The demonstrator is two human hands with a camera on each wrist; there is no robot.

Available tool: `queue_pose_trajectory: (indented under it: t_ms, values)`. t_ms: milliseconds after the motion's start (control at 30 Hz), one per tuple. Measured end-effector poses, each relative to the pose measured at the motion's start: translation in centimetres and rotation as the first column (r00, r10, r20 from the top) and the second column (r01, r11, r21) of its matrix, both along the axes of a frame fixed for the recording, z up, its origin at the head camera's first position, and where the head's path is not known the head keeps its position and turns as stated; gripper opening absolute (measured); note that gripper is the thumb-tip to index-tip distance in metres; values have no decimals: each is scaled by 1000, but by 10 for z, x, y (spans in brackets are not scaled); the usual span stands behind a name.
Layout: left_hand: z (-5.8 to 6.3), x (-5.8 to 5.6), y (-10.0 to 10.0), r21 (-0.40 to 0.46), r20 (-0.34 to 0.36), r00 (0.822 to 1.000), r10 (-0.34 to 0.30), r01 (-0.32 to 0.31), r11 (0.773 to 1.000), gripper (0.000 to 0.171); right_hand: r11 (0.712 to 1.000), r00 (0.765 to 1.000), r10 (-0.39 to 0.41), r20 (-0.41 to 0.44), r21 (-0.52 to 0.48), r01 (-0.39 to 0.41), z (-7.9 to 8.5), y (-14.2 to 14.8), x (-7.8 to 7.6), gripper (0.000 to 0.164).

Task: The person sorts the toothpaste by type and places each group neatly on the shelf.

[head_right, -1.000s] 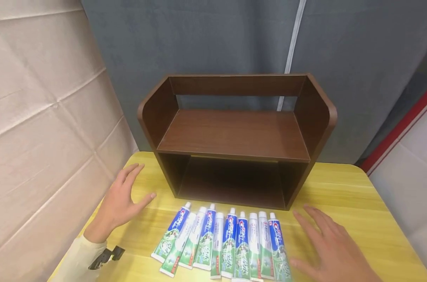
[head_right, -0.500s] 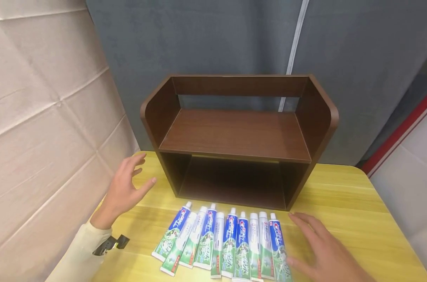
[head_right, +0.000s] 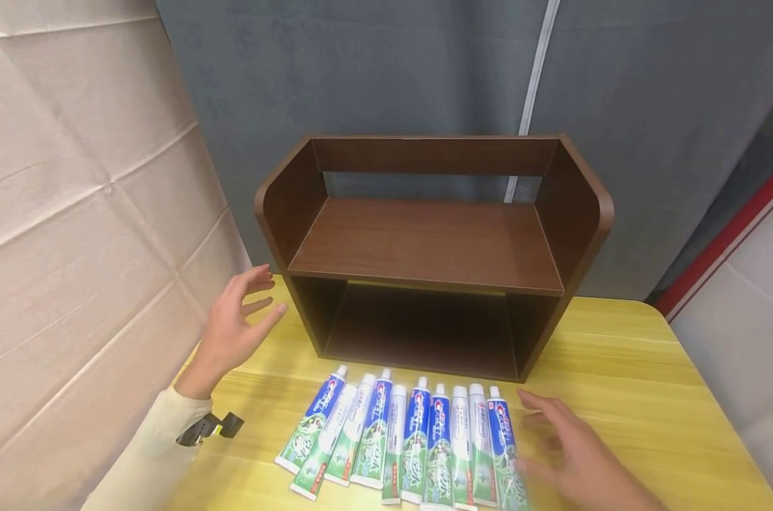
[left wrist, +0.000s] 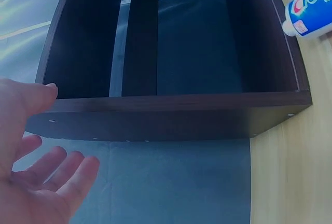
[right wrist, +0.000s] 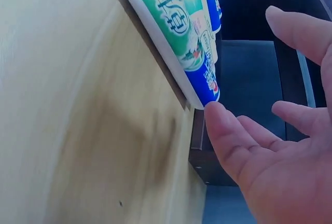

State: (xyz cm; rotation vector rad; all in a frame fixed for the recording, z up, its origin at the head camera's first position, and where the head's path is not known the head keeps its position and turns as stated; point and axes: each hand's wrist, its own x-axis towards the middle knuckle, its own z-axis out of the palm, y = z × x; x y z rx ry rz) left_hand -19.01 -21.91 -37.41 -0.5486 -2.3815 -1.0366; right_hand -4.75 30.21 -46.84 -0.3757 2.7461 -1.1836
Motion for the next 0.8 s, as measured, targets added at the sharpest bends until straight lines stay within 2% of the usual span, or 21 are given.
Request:
queue_pose_trajectory:
  t_ms: [133,300,433,600,700,800]
  values:
    - [2,-4,3,44,24,1000,-11,10,999,68,995,995,9,100,-98,0,-4,0,-3,82]
    - [2,-8,5,140,45,998,-49,42,989,66,984,957,11,291,-173,42,-8,1,-7,81]
    - [2,-12,7,208,73,994,-84,67,976,67,979,945,40,325,-202,28,-12,-2,-7,77]
    - [4,-15,12,243,92,990,-108,83,966,71,983,954,30,297,-180,25,-16,-6,-9,76]
    - [5,-17,16,249,85,991,-103,79,965,72,984,941,-12,337,-163,70,-18,-9,-11,81]
    - [6,-19,19,248,82,993,-87,65,967,70,983,917,-63,395,-135,126,-19,-14,-13,91]
